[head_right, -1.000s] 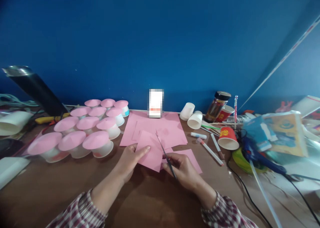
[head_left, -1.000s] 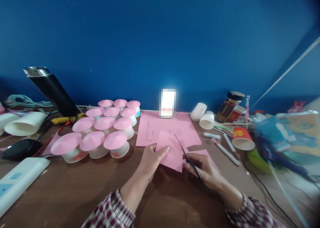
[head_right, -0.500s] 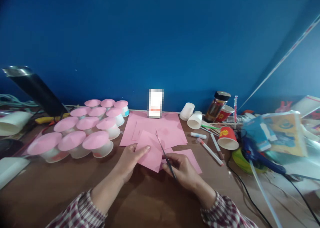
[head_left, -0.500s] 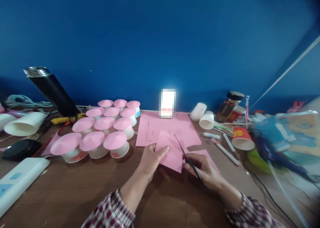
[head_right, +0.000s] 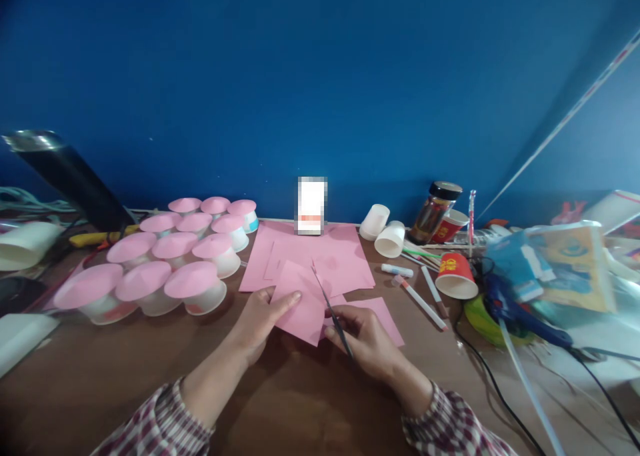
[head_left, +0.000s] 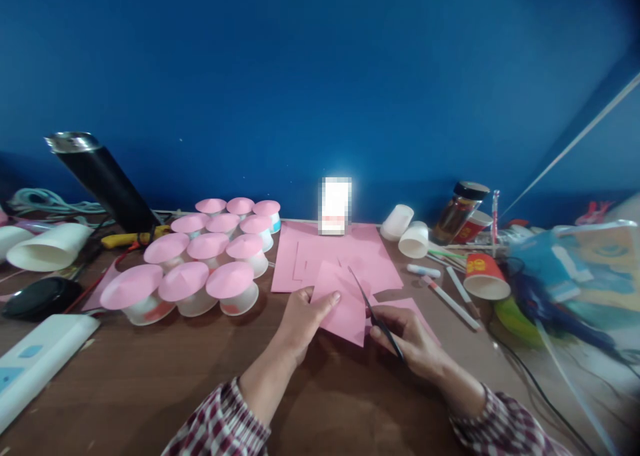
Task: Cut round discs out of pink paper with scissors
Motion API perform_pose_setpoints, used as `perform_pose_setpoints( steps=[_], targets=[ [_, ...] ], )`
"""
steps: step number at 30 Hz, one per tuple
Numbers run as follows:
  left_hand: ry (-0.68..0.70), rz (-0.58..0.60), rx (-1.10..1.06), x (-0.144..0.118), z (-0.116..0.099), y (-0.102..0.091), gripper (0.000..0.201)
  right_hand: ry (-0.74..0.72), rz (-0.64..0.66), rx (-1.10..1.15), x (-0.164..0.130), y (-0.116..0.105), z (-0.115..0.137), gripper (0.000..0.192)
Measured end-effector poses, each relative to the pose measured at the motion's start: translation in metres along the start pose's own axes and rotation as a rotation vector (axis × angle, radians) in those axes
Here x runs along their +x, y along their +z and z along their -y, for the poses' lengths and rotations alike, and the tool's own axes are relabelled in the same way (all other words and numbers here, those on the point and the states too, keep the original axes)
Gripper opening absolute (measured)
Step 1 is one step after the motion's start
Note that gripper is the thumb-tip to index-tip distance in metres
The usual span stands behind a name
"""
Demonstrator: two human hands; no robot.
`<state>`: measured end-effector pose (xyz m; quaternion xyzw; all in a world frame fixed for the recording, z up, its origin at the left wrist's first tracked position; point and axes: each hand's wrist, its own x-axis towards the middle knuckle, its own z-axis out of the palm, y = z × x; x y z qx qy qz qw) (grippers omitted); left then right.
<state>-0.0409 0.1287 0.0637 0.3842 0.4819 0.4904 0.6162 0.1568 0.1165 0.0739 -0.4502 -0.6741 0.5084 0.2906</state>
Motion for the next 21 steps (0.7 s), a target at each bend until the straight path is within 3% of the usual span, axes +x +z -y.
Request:
perform_pose_setpoints(
  steps=[21],
  targets=[
    [-0.004, 0.008, -0.006, 0.0002, -0.0006, -0.0025, 0.032, 0.025, -0.037, -0.013, -0.0014, -0.0014, -0.0064, 0.045]
  ],
)
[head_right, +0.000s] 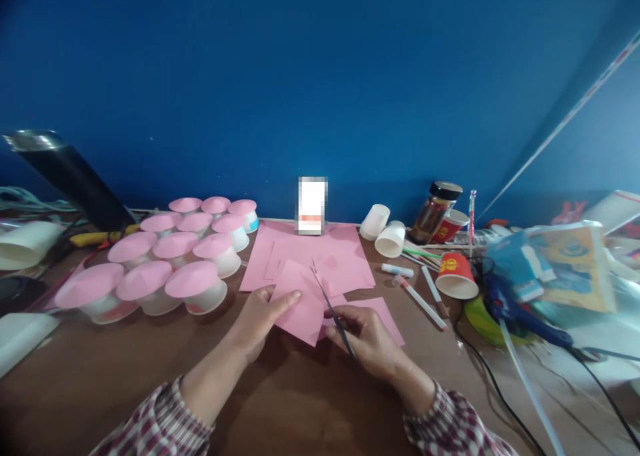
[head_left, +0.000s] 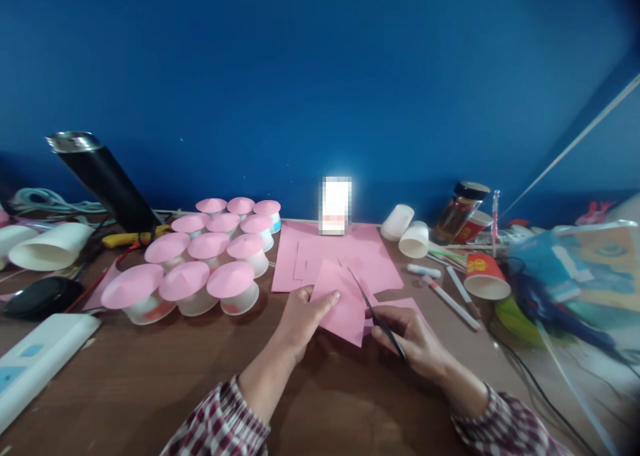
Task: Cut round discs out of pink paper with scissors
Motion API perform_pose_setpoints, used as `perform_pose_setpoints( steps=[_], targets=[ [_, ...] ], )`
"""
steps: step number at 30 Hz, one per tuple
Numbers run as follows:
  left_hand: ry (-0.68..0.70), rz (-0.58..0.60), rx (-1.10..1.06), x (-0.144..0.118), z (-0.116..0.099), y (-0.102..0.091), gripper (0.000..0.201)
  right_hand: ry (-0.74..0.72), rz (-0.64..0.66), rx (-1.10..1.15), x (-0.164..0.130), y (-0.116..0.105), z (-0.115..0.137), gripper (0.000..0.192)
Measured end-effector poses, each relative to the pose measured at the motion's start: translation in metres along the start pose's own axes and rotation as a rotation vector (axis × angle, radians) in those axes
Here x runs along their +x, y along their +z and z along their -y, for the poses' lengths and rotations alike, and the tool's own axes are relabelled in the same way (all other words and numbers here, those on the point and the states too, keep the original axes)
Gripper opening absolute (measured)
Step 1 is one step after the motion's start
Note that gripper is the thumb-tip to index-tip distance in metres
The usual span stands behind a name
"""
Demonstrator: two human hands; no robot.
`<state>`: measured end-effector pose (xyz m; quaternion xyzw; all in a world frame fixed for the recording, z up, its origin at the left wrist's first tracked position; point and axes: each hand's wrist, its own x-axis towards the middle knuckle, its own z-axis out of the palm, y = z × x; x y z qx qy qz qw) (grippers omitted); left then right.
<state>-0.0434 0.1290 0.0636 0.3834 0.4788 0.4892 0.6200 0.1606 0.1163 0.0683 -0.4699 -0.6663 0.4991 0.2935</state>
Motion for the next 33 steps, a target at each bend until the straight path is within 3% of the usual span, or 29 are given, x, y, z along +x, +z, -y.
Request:
perform_pose_setpoints(
  steps=[16, 21, 26, 33],
  targets=[
    [-0.019, -0.001, 0.004, 0.002, 0.000, -0.003, 0.035, 0.058, -0.016, 0.043, 0.000, 0.004, -0.001, 0.039],
    [-0.009, -0.008, -0.036, 0.004, 0.003, -0.003, 0.037, 0.036, -0.134, 0.184, 0.002, 0.006, -0.002, 0.042],
    [-0.018, 0.090, -0.067, 0.000, 0.003, 0.000, 0.038, -0.033, -0.282, 0.307, 0.007, 0.006, 0.000, 0.041],
    [-0.047, 0.237, 0.000, -0.008, -0.002, 0.007, 0.031, 0.002, -0.257, 0.480, 0.006, 0.010, -0.002, 0.045]
  ],
)
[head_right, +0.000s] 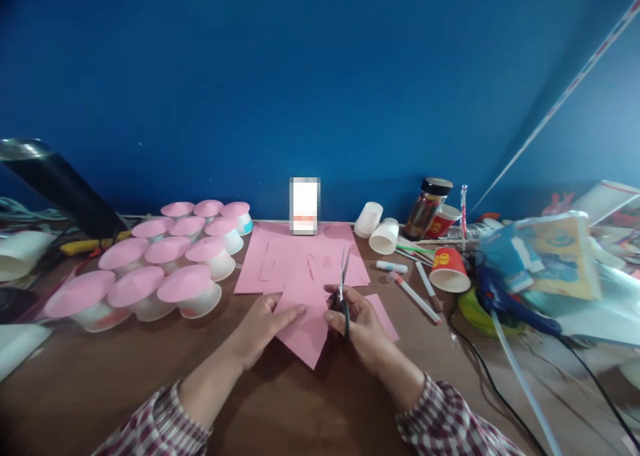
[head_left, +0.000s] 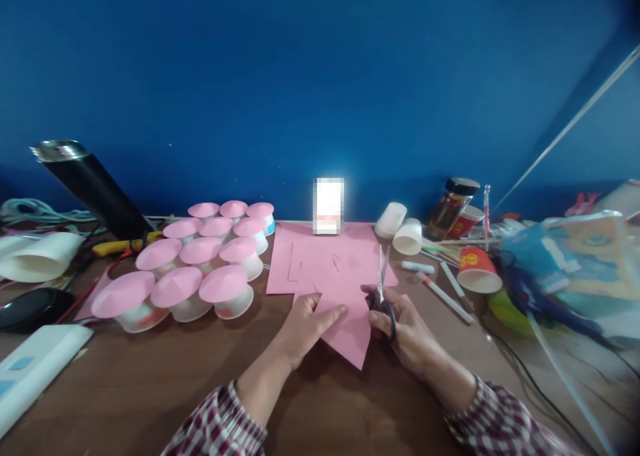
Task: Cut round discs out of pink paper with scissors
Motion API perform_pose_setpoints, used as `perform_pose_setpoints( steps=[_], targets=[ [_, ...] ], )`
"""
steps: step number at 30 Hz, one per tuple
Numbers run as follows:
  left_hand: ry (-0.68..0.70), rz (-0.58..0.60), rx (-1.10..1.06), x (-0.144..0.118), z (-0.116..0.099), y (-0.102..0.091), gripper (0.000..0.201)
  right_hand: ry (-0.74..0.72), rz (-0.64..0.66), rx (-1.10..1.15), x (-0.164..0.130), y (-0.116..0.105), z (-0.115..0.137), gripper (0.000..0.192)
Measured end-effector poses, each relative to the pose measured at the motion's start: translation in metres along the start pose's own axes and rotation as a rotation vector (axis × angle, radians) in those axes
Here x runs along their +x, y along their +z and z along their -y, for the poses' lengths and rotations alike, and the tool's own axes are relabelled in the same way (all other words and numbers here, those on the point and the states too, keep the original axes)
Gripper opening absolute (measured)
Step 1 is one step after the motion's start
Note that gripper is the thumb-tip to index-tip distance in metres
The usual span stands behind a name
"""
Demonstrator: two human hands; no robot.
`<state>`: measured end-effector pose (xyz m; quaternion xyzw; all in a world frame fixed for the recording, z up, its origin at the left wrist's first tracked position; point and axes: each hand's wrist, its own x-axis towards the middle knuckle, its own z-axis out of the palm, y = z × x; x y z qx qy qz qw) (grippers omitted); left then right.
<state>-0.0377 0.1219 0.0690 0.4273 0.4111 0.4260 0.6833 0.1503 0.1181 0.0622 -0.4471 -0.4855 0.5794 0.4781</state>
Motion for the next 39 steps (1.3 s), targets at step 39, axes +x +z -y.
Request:
perform_pose_setpoints(
  steps=[39],
  targets=[
    [0.069, -0.204, -0.282, 0.005, 0.023, 0.023, 0.037, -0.167, -0.256, 0.197, 0.003, 0.040, -0.017, 0.047]
  ],
)
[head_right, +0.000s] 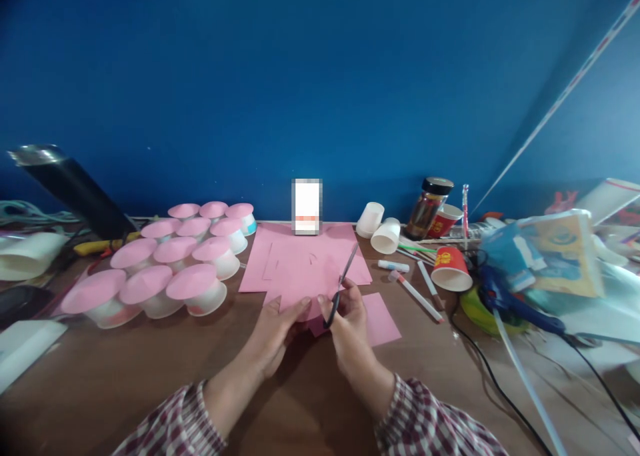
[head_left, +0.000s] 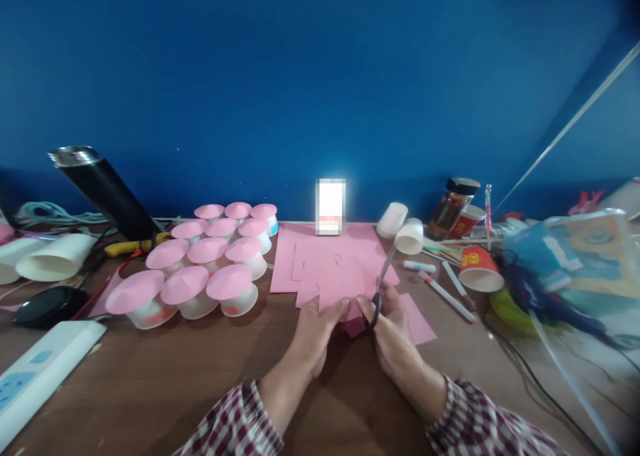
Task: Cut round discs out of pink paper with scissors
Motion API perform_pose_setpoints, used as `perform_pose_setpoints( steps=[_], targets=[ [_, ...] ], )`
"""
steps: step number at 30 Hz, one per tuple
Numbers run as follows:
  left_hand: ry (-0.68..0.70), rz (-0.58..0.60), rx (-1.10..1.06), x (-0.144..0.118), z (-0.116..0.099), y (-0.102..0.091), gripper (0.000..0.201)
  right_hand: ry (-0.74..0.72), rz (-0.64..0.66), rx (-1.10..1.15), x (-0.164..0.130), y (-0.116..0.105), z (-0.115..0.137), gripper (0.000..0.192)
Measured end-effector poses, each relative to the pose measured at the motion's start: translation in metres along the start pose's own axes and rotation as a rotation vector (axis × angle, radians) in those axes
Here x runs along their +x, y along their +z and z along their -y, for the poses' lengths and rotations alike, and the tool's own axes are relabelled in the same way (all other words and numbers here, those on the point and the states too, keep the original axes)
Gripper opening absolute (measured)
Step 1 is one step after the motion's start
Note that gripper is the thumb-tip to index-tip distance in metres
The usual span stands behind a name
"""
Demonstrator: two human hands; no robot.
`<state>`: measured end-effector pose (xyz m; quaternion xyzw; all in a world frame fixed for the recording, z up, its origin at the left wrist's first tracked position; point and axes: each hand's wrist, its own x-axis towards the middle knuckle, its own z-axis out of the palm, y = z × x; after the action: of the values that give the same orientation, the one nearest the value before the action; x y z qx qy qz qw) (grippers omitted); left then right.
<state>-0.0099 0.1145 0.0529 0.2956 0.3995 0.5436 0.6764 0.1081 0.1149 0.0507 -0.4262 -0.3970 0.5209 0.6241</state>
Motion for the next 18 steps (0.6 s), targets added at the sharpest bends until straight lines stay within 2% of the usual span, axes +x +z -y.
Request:
perform_pose_setpoints(
  steps=[5, 12, 15, 18],
  targets=[
    [0.086, -0.163, 0.137, 0.008, -0.002, -0.012, 0.037, -0.009, 0.001, -0.166, 0.003, -0.006, 0.003, 0.046],
    [0.089, -0.194, -0.088, 0.013, -0.013, -0.017, 0.037, 0.007, 0.251, -0.368, -0.002, -0.013, 0.006, 0.033],
    [0.074, -0.205, -0.104, 0.011, -0.015, -0.015, 0.035, -0.011, 0.340, -0.431, -0.006, -0.011, 0.007, 0.030],
    [0.059, -0.216, -0.100, 0.008, -0.016, -0.012, 0.035, 0.013, 0.373, -0.445, -0.007, -0.010, 0.008, 0.030]
  ],
)
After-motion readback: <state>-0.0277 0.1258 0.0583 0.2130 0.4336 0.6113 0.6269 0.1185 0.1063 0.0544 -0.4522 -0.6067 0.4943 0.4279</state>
